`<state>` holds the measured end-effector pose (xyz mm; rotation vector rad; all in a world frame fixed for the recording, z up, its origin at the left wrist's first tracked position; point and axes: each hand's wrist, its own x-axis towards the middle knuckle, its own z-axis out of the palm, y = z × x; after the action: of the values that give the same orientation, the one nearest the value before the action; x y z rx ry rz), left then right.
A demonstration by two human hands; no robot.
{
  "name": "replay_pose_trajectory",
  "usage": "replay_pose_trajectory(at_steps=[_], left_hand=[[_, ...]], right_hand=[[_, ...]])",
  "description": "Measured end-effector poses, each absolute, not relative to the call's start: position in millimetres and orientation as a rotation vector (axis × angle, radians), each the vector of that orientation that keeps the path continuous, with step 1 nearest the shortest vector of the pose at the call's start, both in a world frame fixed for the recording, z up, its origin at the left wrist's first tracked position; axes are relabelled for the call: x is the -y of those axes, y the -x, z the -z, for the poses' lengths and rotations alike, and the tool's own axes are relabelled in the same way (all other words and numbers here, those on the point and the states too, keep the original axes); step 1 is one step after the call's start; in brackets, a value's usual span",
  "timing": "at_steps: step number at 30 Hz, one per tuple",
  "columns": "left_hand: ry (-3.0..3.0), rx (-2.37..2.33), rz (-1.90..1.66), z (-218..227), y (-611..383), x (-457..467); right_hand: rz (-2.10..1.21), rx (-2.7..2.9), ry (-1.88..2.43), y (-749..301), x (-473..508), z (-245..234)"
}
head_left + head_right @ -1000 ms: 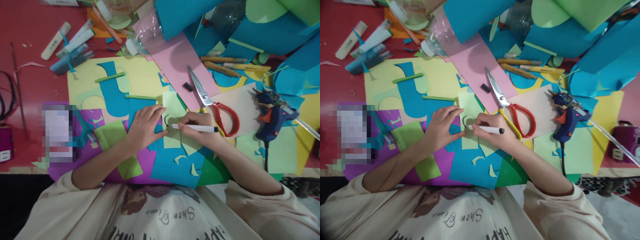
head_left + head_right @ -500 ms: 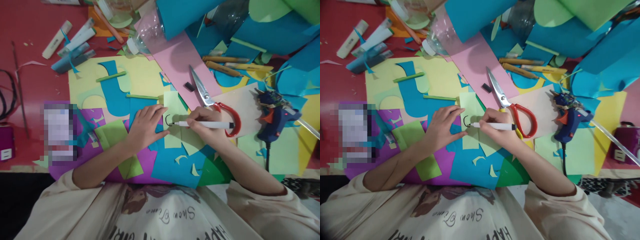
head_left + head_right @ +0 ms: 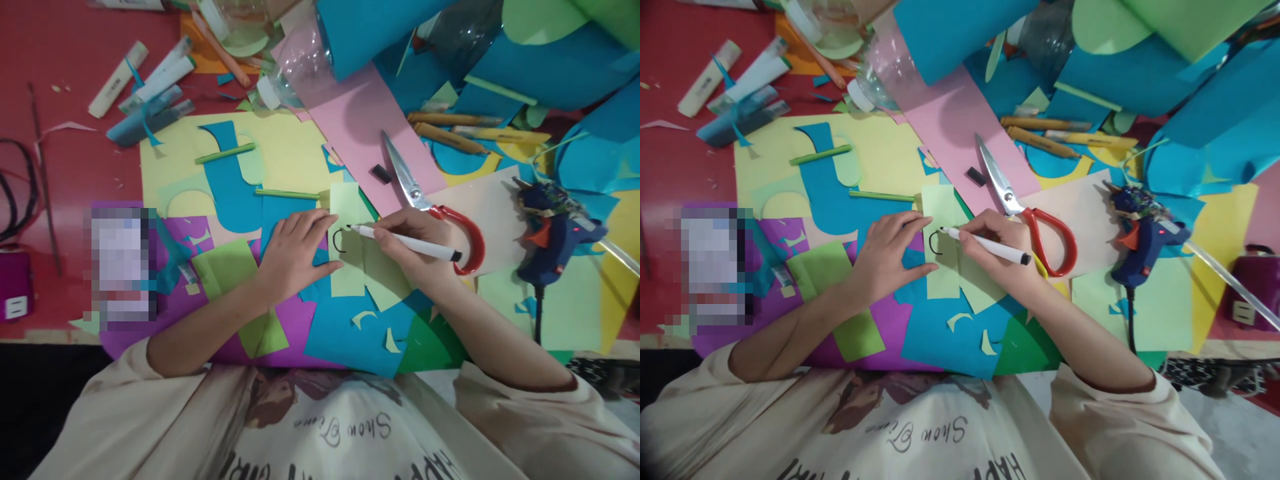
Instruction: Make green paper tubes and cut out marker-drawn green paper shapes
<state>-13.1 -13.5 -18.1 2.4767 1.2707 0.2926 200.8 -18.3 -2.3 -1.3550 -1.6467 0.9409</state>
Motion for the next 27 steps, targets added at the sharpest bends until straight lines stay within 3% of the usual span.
replay_pose_trajectory(at_steps=[27], left_hand=[[-2.484, -1.240, -0.312, 17.2, 15.0, 12.6]], right_hand=[[-0.965, 1.704, 1.443, -197.0, 16.0, -2.0]])
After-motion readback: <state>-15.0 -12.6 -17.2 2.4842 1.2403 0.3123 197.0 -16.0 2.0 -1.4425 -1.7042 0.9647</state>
